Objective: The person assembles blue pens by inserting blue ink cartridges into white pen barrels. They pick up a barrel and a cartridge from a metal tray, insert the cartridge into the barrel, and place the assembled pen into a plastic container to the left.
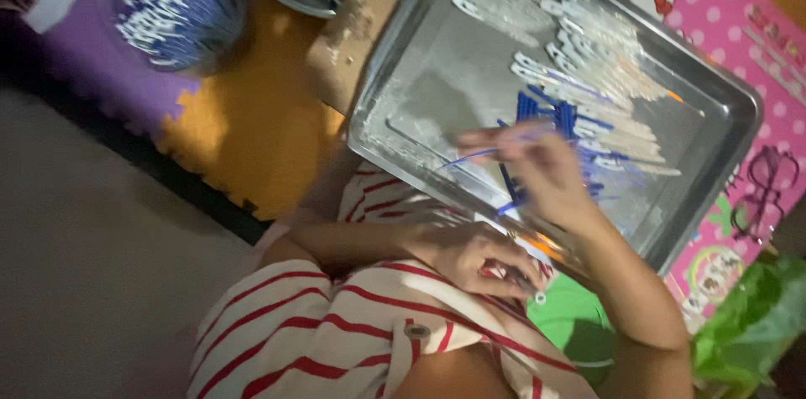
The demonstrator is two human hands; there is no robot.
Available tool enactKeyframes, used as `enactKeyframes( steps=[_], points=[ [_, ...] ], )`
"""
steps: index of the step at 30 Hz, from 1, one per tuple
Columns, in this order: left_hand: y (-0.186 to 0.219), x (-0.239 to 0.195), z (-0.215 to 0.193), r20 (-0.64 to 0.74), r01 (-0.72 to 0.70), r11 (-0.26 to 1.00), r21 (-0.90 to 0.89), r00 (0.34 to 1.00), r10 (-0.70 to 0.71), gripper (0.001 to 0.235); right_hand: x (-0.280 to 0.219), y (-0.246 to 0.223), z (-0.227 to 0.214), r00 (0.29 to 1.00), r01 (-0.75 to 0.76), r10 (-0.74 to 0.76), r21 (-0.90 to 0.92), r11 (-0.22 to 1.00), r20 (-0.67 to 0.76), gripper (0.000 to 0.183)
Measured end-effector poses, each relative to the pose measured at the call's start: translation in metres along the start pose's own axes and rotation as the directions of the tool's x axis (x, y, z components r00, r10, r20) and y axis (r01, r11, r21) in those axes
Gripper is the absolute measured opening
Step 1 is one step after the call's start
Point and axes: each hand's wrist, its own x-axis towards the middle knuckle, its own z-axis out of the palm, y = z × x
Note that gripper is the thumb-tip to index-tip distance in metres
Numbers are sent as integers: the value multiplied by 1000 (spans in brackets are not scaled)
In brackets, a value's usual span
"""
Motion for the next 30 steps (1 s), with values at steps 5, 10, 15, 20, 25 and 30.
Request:
enactKeyframes(
  steps=[5,10,15,20,25,30],
  points=[
    [-1,-19,-8,245,92,994,65,964,-105,26,88,-7,123,612,-152,263,-215,965,746,52],
    [7,-15,-5,136,51,999,-9,990,-50,27,88,-24,115,713,-87,153,-130,988,685,41],
    [2,-3,-14,100,-107,994,-1,989,107,30,10,-29,3,919,-111,114,-30,993,379,24],
    [-41,-25,-2,-205,257,945,200,954,-216,24,-104,-36,-98,850,99,19,195,976,-526,13],
    [-12,21,1,-252,349,913,212,922,-295,34,-147,-7,-97,759,143,53,245,959,-649,16],
    [-4,40,-2,-179,387,870,307,921,-346,34,-147,-5,-86,783,221,52,355,909,-620,20]
  ],
)
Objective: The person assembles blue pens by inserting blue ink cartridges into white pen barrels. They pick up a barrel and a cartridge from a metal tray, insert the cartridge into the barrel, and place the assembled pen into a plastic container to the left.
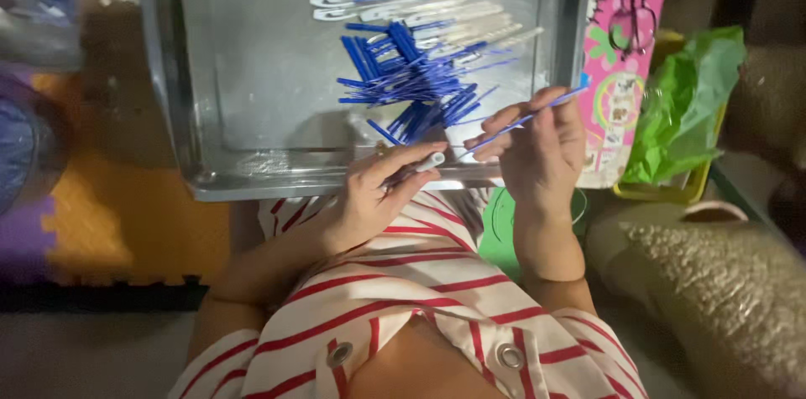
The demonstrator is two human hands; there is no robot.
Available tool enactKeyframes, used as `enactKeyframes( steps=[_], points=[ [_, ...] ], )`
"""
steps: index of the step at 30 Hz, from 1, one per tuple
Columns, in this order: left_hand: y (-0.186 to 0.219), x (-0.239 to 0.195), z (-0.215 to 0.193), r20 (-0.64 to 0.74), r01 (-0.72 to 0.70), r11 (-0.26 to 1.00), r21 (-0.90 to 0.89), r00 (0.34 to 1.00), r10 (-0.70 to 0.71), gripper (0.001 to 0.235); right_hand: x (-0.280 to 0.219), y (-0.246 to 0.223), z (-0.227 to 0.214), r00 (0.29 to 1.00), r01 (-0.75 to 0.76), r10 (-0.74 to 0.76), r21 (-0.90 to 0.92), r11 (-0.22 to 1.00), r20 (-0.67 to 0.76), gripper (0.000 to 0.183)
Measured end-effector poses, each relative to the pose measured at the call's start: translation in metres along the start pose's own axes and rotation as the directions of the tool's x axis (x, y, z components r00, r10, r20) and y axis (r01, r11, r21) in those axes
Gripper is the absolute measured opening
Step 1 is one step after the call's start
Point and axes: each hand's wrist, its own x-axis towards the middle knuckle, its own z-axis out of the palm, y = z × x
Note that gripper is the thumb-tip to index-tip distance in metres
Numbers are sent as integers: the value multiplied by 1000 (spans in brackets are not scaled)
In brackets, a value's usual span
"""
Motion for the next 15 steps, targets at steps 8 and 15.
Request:
enactKeyframes(
  steps=[8,15],
  points=[
    [0,5,-5,245,459,595,-660,880,-406,49,1,16,-28,1000,-22,16,-399,917,-18,22],
    [-8,11,-17,134,381,593,-710,899,-417,42,12,13,-24,959,227,177,-974,-11,221,21]
  ],
)
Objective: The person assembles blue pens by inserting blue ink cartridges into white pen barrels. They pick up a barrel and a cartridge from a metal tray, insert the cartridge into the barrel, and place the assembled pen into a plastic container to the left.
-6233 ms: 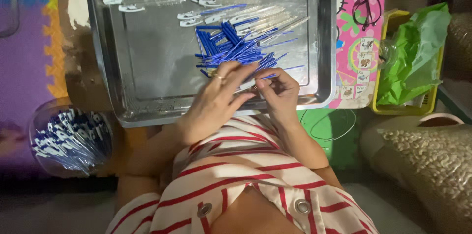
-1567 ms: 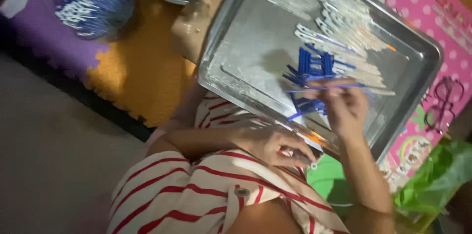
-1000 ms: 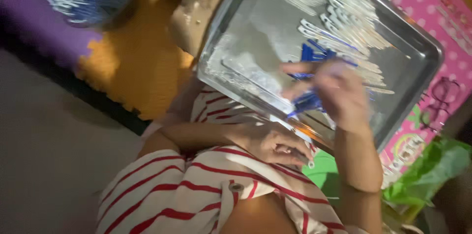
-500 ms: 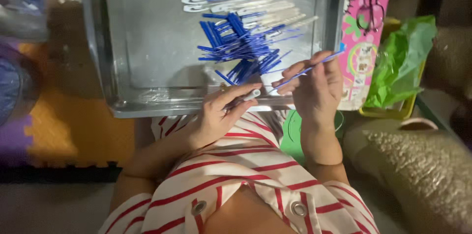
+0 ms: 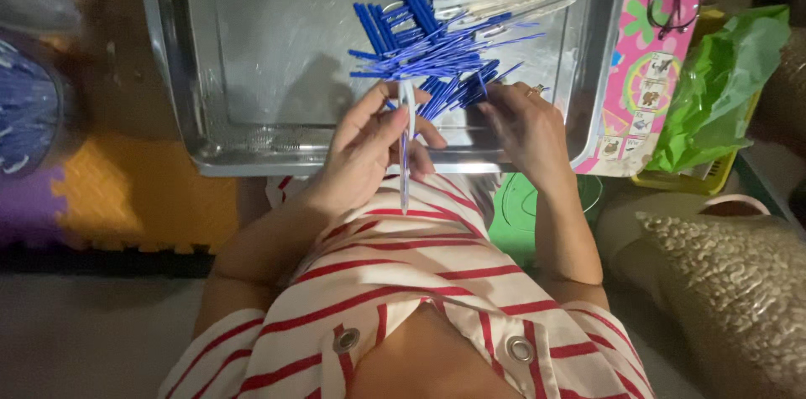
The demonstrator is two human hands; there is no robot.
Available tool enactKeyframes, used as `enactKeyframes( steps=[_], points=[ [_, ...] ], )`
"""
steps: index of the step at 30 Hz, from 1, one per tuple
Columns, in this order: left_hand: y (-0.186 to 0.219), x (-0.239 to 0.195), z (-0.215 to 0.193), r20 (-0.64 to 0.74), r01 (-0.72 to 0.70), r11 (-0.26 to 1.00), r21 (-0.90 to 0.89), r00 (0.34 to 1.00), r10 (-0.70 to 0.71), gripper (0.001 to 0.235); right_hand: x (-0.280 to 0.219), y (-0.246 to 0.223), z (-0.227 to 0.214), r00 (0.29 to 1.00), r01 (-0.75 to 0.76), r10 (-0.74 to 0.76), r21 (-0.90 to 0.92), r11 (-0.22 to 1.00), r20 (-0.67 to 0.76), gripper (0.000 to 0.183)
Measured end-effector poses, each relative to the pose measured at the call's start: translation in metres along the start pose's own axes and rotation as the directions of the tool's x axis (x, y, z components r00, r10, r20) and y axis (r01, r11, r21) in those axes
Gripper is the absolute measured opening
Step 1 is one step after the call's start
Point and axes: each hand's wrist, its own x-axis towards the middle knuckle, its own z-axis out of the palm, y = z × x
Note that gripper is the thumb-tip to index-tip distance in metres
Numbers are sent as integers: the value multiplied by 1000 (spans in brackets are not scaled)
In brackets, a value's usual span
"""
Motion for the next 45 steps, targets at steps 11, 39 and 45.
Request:
enactKeyframes(
  steps=[11,39,45],
  points=[
    [19,3,-2,-97,-71,997,-2,993,70,40,-15,-12,8,969,230,-232,25,973,84,22],
    [-49,-47,25,591,-533,773,345,763,262,29,63,-101,123,651,759,-759,21,651,-26,22],
    [-36,-41,17,612,-500,827,255,746,262,29,59,-83,182,677,692,-736,-342,636,0,19]
  ],
)
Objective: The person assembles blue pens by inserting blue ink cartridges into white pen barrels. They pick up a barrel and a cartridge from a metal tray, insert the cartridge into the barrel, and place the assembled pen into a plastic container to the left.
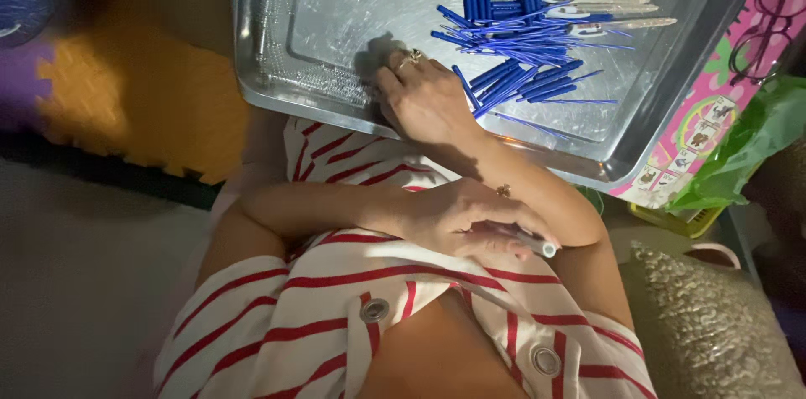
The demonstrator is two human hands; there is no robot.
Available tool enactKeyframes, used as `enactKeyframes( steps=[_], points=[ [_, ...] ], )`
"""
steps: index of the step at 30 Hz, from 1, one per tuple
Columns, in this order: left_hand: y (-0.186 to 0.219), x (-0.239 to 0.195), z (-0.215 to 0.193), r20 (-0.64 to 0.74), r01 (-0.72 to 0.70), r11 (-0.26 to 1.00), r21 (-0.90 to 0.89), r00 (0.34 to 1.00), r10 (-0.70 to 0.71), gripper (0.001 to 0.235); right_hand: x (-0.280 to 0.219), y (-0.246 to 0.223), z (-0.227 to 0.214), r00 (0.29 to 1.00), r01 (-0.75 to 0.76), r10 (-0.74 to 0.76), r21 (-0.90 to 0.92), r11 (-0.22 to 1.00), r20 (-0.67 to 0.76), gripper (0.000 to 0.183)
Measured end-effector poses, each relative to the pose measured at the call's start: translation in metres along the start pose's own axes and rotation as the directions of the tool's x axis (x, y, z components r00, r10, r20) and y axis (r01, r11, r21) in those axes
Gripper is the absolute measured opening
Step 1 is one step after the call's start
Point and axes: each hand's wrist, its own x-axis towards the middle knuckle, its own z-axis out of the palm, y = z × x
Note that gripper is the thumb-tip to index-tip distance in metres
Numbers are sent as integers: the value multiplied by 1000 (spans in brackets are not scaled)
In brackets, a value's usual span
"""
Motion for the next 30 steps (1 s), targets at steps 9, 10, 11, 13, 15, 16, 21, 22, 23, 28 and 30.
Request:
enactKeyframes(
  steps=[9,10,11,13,15,16,21,22,23,28,30],
  points=[
    [19,9,-19,-226,118,786,-606,923,-312,40,37,4,-63,841,-501,288,455,737,458,21],
    [17,9,-19,-269,87,796,-600,914,-302,41,40,3,-67,865,-479,285,511,714,413,15],
    [16,9,-20,-312,56,804,-591,904,-292,42,43,1,-70,887,-453,283,565,690,366,11],
    [25,10,-22,-293,78,791,-606,903,-313,44,34,5,-54,902,-424,270,575,699,337,10],
    [29,10,-25,-278,97,780,-618,901,-333,46,35,6,-52,918,-391,253,588,708,306,14],
    [28,9,-27,-239,95,750,-655,915,-325,43,40,6,-59,921,-383,248,594,707,300,13],
    [21,4,-27,-172,91,663,-743,931,-321,43,35,6,-48,944,-323,218,565,759,248,14],
    [23,4,-25,-172,100,638,-763,921,-349,44,37,4,-50,945,-322,224,562,762,238,14],
    [25,4,-24,-170,108,613,-782,910,-378,45,39,3,-52,946,-320,230,559,765,228,14],
    [29,0,-39,-24,166,483,-860,932,-362,42,50,8,-76,958,-261,126,605,752,257,6],
    [32,2,-39,-49,151,495,-856,929,-368,42,50,6,-77,956,-269,124,628,730,265,6]
  ],
)
